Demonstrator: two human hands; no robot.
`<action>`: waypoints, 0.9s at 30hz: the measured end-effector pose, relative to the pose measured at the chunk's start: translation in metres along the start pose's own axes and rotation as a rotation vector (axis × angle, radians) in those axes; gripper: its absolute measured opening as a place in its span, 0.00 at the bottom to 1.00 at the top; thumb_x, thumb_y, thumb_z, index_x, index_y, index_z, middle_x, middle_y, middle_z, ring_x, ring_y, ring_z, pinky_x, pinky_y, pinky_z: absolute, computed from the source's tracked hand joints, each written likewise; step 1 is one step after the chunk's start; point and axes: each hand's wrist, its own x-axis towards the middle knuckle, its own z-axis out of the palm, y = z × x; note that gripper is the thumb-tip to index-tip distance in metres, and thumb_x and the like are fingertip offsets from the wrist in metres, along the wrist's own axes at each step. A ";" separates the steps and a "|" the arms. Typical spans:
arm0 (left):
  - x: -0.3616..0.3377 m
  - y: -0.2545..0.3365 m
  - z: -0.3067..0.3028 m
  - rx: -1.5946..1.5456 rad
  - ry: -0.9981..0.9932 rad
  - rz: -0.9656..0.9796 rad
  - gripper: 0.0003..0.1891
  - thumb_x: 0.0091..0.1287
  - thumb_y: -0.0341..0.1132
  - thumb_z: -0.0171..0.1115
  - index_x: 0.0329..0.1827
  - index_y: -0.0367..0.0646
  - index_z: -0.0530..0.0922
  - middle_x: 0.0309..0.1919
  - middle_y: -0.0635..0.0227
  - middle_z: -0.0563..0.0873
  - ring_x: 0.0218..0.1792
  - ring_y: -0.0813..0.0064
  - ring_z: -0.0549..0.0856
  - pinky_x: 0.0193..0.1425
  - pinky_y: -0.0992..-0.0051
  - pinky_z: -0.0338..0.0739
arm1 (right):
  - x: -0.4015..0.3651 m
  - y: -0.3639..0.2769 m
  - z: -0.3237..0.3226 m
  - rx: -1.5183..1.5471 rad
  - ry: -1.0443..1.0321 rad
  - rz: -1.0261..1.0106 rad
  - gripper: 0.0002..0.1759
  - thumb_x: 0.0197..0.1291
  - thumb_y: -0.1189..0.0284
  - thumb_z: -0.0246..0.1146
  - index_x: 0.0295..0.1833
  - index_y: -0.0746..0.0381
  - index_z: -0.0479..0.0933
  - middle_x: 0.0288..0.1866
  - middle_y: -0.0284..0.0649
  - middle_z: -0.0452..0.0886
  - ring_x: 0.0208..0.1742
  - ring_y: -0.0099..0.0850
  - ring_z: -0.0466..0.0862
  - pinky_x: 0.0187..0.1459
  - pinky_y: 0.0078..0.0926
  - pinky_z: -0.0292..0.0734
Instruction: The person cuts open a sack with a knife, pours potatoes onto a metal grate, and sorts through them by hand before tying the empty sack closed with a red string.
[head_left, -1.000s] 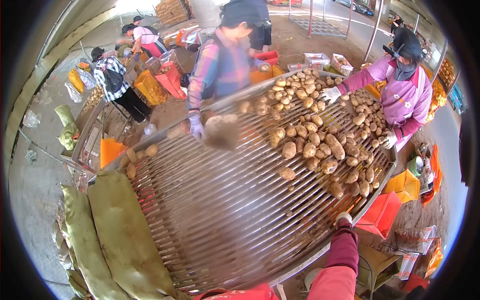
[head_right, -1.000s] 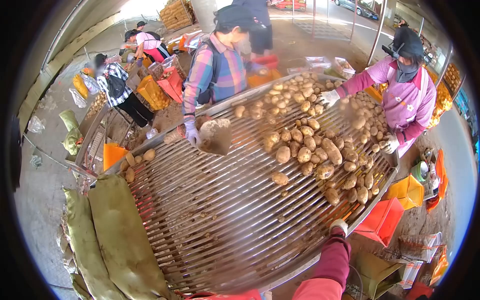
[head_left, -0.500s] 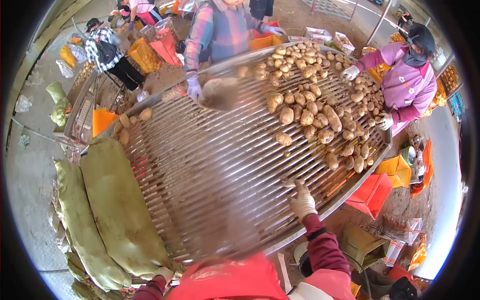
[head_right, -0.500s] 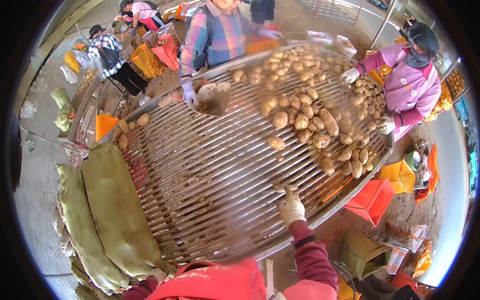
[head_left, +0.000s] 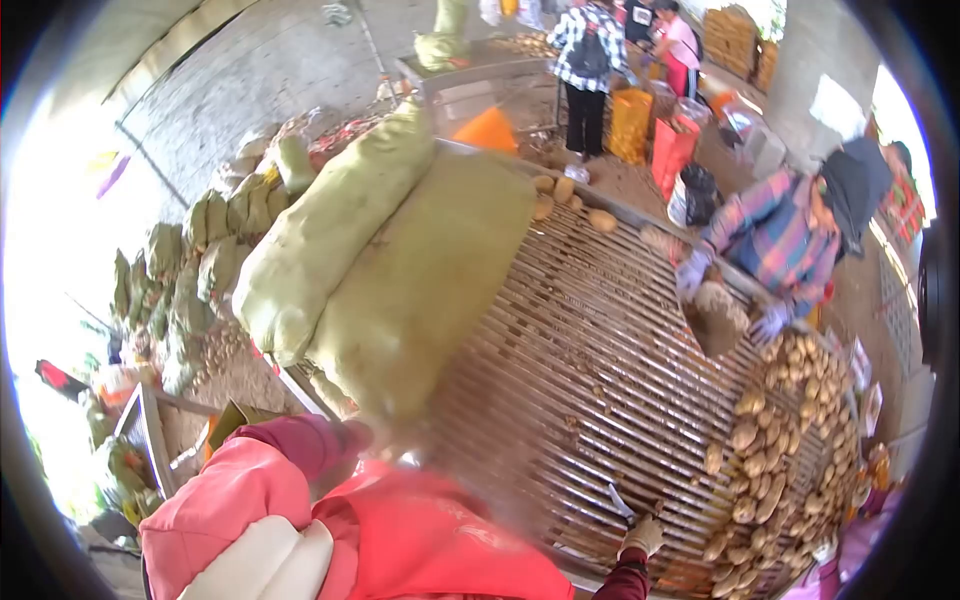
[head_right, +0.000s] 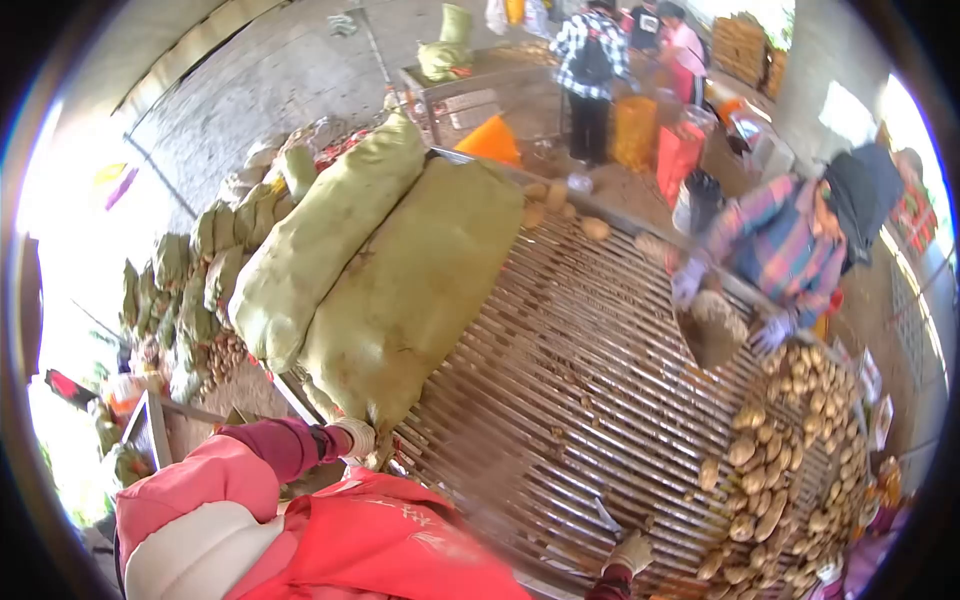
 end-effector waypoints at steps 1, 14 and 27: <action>-0.023 0.007 -0.017 -0.042 0.050 0.009 0.10 0.58 0.36 0.64 0.41 0.50 0.88 0.41 0.61 0.89 0.46 0.59 0.87 0.49 0.63 0.81 | 0.003 -0.004 0.000 0.005 -0.016 0.027 0.16 0.62 0.56 0.62 0.53 0.48 0.80 0.52 0.40 0.83 0.53 0.40 0.83 0.48 0.40 0.81; -0.058 0.004 -0.037 -0.013 0.232 0.272 0.09 0.59 0.34 0.62 0.40 0.50 0.89 0.39 0.63 0.89 0.45 0.60 0.87 0.50 0.68 0.82 | -0.092 -0.108 0.033 1.749 -0.107 -0.057 0.11 0.55 0.78 0.66 0.42 0.60 0.72 0.25 0.27 0.70 0.23 0.20 0.71 0.21 0.23 0.63; -0.097 -0.102 -0.097 -0.602 1.252 0.238 0.19 0.60 0.45 0.64 0.50 0.44 0.82 0.54 0.48 0.79 0.59 0.49 0.76 0.62 0.53 0.71 | -0.159 -0.278 -0.283 1.478 -0.253 -0.751 0.06 0.61 0.80 0.62 0.44 0.63 0.77 0.29 0.25 0.74 0.28 0.15 0.72 0.30 0.13 0.68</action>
